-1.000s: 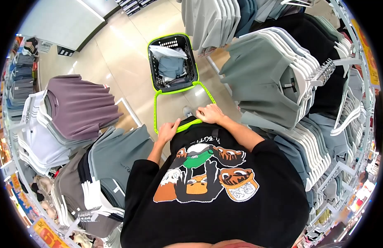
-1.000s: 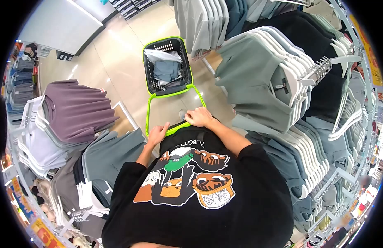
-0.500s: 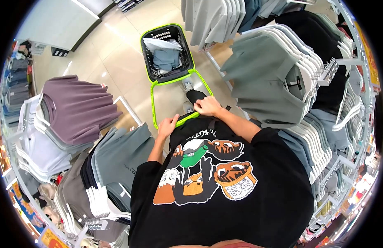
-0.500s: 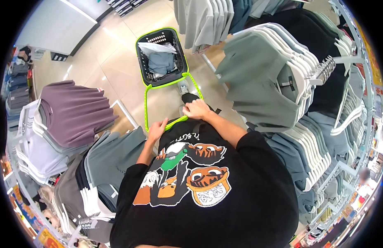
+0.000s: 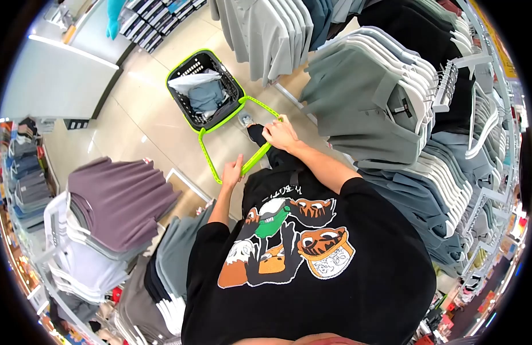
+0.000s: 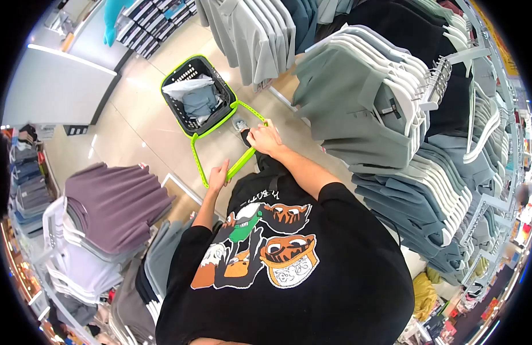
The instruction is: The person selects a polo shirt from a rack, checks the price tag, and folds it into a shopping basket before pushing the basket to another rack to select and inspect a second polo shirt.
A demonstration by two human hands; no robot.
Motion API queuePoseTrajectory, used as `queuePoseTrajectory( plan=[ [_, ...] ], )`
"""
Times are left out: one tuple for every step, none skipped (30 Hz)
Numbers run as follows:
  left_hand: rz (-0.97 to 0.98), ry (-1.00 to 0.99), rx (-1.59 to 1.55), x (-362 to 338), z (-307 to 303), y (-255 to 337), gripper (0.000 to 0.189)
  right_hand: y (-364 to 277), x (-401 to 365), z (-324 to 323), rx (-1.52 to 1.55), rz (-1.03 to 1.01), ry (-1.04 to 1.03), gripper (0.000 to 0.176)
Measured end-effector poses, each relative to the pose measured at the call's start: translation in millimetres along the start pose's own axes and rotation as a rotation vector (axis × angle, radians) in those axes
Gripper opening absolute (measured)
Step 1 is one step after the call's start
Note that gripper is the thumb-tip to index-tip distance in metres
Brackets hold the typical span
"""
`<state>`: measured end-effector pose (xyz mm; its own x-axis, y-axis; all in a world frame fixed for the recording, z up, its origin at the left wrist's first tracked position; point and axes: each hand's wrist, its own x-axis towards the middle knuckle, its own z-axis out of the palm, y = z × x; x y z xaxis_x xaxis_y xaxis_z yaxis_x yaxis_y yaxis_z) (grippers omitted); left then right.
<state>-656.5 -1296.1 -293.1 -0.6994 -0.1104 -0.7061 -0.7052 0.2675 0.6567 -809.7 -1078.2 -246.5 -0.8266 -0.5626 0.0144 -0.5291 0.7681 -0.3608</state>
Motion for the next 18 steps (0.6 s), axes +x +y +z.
queuePoseTrajectory(
  plan=[
    [0.009,-0.014,-0.082,5,-9,6,0.076,-1,12,-1,0.001,0.005,0.015,0.032],
    [0.023,-0.007,-0.130,9,-15,12,0.075,-3,22,-2,0.015,0.021,-0.019,0.032],
    [0.028,-0.006,-0.121,13,-21,16,0.075,-3,32,-1,0.031,0.037,-0.055,0.032],
    [0.041,-0.004,-0.126,17,-27,20,0.075,-3,41,1,0.053,0.040,-0.025,0.032],
    [0.053,0.000,-0.133,21,-31,23,0.075,-1,49,2,0.059,0.041,-0.020,0.032],
    [0.051,0.012,-0.144,24,-35,28,0.075,1,58,2,0.076,0.029,-0.024,0.032],
    [0.050,0.015,-0.137,30,-39,32,0.075,3,66,3,0.093,0.017,-0.028,0.032],
    [0.066,0.047,-0.106,35,-44,36,0.074,4,75,5,0.099,0.017,-0.027,0.032],
    [0.080,0.079,-0.076,38,-49,40,0.072,4,83,2,0.119,0.001,-0.015,0.032],
    [0.078,0.083,-0.072,45,-57,47,0.072,4,93,-2,0.136,-0.016,-0.002,0.031],
    [0.094,0.116,-0.082,52,-67,57,0.070,3,105,-6,0.145,-0.016,0.000,0.031],
    [0.098,0.145,-0.089,52,-76,62,0.067,4,111,-1,0.198,-0.032,0.012,0.031],
    [0.093,0.148,-0.080,55,-85,72,0.067,5,123,-1,0.247,-0.051,0.035,0.031],
    [0.073,0.192,-0.013,61,-95,81,0.064,7,132,6,0.275,-0.042,0.031,0.030],
    [0.041,0.234,0.055,66,-102,81,0.061,2,140,4,0.290,-0.039,0.028,0.030],
    [0.006,0.200,0.034,73,-112,81,0.060,-2,145,2,0.322,-0.039,0.069,0.031],
    [0.002,0.200,0.041,78,-120,82,0.060,-2,155,-2,0.346,-0.041,0.118,0.032],
    [0.060,0.192,0.067,86,-128,84,0.061,-4,164,-5,0.368,-0.010,0.083,0.030]
  ],
)
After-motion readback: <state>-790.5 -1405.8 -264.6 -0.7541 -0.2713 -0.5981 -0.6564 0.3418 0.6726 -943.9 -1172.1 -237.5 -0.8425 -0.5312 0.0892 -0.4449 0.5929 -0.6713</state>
